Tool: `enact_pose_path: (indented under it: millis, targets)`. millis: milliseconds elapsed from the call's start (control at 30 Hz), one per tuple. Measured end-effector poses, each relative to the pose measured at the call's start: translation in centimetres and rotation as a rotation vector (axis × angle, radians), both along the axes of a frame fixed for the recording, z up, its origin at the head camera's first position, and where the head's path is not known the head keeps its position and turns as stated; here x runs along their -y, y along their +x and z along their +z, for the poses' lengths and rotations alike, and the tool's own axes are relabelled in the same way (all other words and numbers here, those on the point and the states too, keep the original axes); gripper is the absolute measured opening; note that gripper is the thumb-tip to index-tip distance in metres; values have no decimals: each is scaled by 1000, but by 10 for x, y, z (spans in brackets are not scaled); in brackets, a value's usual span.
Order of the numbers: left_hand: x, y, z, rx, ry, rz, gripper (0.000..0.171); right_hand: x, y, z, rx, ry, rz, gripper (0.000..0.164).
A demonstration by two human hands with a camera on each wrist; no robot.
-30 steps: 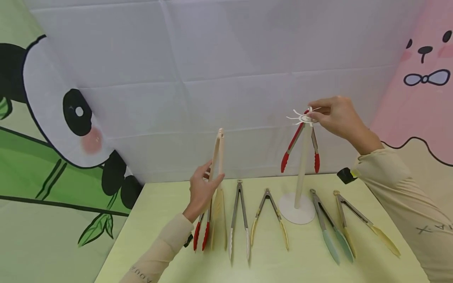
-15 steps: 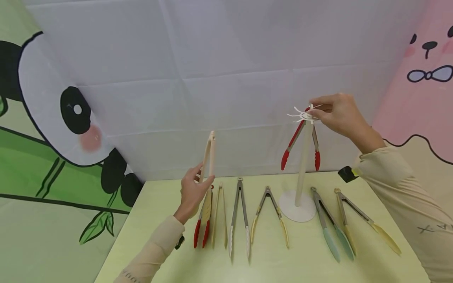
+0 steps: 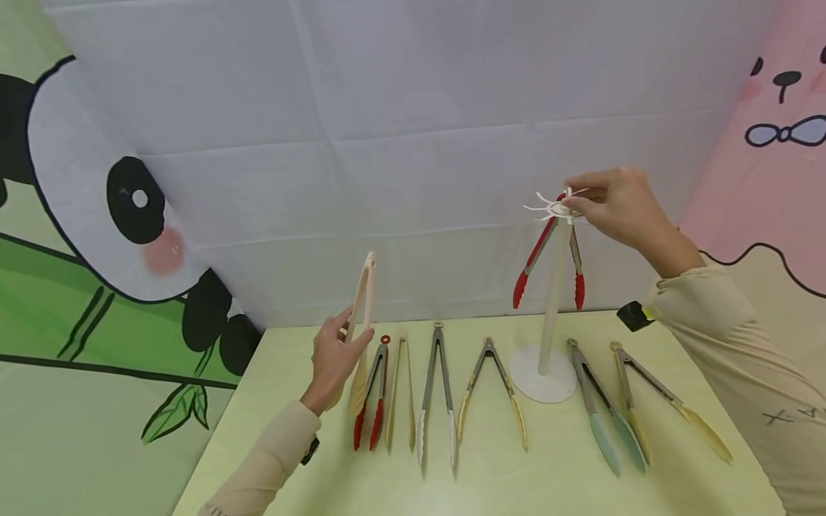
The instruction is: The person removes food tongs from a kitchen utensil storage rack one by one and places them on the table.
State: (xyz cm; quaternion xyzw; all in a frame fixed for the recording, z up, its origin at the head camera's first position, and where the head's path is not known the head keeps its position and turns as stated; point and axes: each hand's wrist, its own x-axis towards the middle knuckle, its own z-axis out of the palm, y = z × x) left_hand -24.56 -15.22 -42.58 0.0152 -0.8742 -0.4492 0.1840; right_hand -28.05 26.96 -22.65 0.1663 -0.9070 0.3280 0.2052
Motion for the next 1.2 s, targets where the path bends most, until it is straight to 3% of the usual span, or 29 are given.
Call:
enact_pose_path:
  millis: [833,1000,1200]
  targets:
    - [30,-1,-38,139,-72,101,59,0,1,0,-5,9,2,34]
    - [38,-1,-49,194,-80,119,61,3,2,0,24,13,-2,34]
    - [47,-2,-62,232,-119,146,62,6,2,2,-8,50,9,30]
